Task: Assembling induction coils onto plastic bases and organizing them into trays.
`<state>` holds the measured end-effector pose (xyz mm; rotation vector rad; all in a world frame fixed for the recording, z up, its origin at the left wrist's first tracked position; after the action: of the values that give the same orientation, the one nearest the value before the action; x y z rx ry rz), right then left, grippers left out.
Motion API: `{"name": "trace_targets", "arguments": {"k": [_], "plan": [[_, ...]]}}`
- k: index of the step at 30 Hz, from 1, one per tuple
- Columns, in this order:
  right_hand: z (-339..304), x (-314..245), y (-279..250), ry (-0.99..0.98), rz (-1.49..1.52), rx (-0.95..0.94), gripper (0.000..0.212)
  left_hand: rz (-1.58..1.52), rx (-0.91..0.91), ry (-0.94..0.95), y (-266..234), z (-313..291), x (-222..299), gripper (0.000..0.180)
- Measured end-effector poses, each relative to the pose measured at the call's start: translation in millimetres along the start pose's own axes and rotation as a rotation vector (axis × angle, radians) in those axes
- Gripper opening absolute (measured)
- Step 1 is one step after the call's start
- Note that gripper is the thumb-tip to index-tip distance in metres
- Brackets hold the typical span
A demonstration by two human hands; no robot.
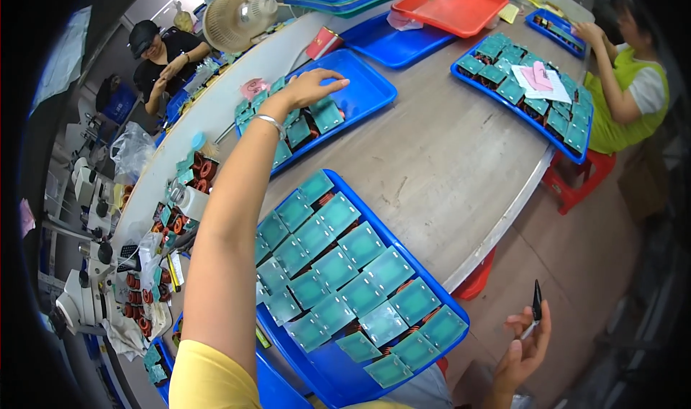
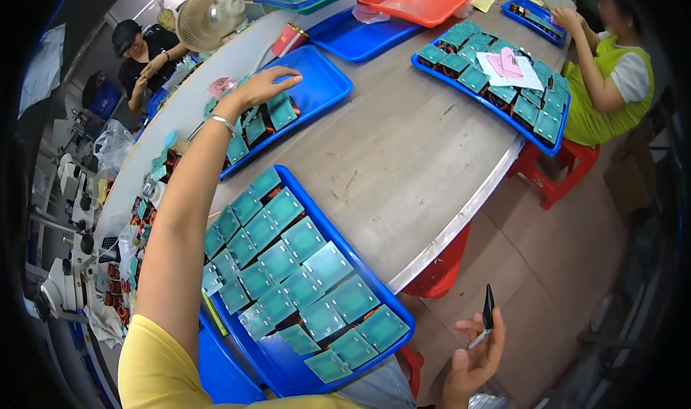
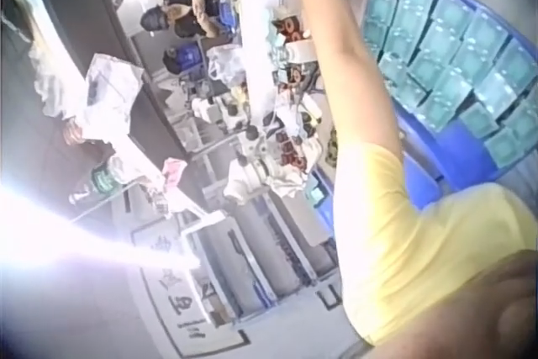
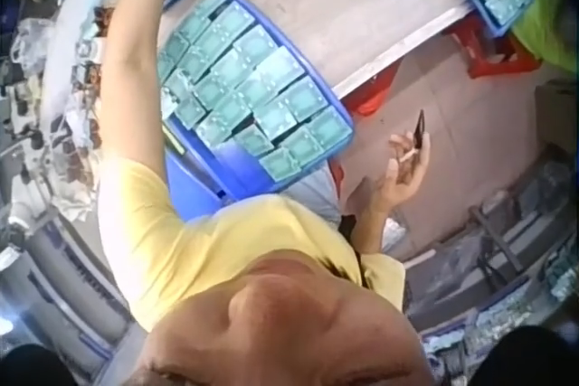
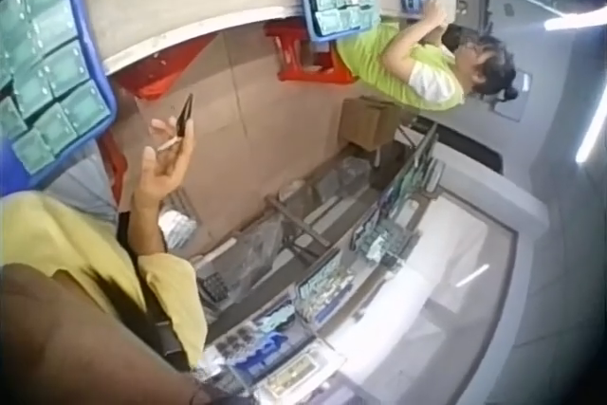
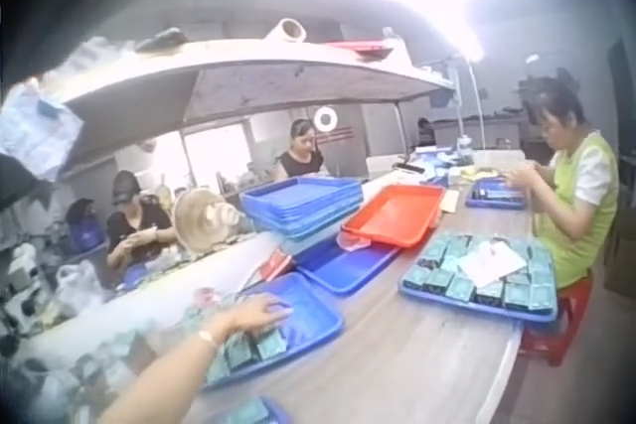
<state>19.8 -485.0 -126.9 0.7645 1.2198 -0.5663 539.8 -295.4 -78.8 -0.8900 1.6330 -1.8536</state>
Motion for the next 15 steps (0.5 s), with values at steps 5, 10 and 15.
{"name": "trace_targets", "arguments": {"k": [5, 10, 15], "plan": [[0.8, 3.1, 8.6, -0.011, 0.016, -0.046, 0.068, 0.221, -0.167, 0.001, 9.5, -14.5, -3.8, 0.06], [-5.6, -3.4, 3.3, -0.01, 0.001, -0.055, 0.07, 0.377, 0.438, 0.223, -41.1, -71.8, 46.4, 0.046], [-11.5, -13.8, 11.4, -0.06, 0.043, -0.063, 0.069, 0.011, 0.264, 0.389, -70.4, -225.6, 142.8, 0.02]]}}
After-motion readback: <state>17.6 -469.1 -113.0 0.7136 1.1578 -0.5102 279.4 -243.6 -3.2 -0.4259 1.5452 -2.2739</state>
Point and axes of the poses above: each hand's wrist, its own z-axis towards the middle knuckle, its own y-axis out of the palm, x = y × z, the point moved 7 cm from there along z, towards the middle knuckle, and after that the axes turned 10 degrees about z, right-handed, at the moved point
